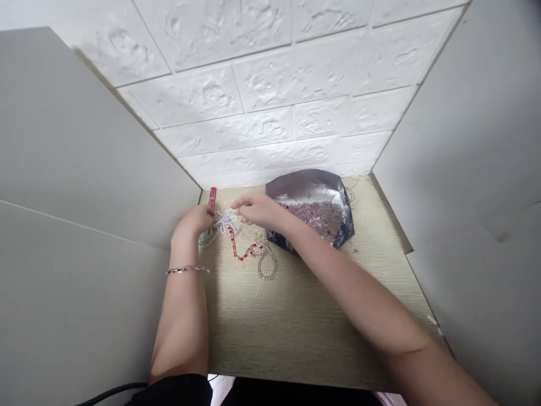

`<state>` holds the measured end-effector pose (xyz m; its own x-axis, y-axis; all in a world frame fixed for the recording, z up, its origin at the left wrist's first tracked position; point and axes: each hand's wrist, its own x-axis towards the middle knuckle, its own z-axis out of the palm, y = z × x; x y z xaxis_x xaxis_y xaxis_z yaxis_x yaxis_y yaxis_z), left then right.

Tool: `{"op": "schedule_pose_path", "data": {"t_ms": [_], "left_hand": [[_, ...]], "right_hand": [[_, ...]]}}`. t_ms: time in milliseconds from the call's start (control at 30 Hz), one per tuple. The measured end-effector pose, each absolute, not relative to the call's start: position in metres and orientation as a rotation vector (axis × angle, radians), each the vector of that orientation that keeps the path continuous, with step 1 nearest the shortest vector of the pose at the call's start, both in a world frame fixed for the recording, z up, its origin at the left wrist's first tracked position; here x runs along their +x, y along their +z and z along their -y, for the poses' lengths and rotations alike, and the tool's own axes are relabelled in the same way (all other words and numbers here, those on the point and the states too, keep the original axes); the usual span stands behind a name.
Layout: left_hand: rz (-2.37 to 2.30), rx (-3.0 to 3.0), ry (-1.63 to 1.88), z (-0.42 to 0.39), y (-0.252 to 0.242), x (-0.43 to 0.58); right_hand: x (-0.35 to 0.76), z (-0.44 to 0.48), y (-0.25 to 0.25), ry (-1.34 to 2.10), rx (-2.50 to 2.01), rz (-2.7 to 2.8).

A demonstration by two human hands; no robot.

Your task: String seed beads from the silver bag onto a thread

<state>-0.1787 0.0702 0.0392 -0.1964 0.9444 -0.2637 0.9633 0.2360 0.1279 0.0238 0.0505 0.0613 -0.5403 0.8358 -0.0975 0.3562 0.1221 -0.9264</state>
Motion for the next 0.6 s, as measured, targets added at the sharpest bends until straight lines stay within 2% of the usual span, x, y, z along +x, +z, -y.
{"op": "schedule_pose_path", "data": {"t_ms": [200, 300, 467, 600], "left_hand": [[-2.206, 1.789, -0.025, -0.062, 0.050, -0.178], [-2.107, 1.806, 0.076, -0.053, 0.061, -0.169], [-1.663, 1.777, 0.358, -0.035, 0.079, -0.152], [-1.598, 1.752, 0.354, -0.017, 0.094, -0.142]], "right_hand": [[-0.003, -0.062, 0.026, 1.274, -1.315, 1.997], [-0.002, -0.061, 0.028, 1.297, -1.265, 2.020], [0.003, -0.053, 0.037, 1.219, -1.078, 2.187], [0.016, -0.047, 0.048, 1.277, -0.986, 2.233]]}}
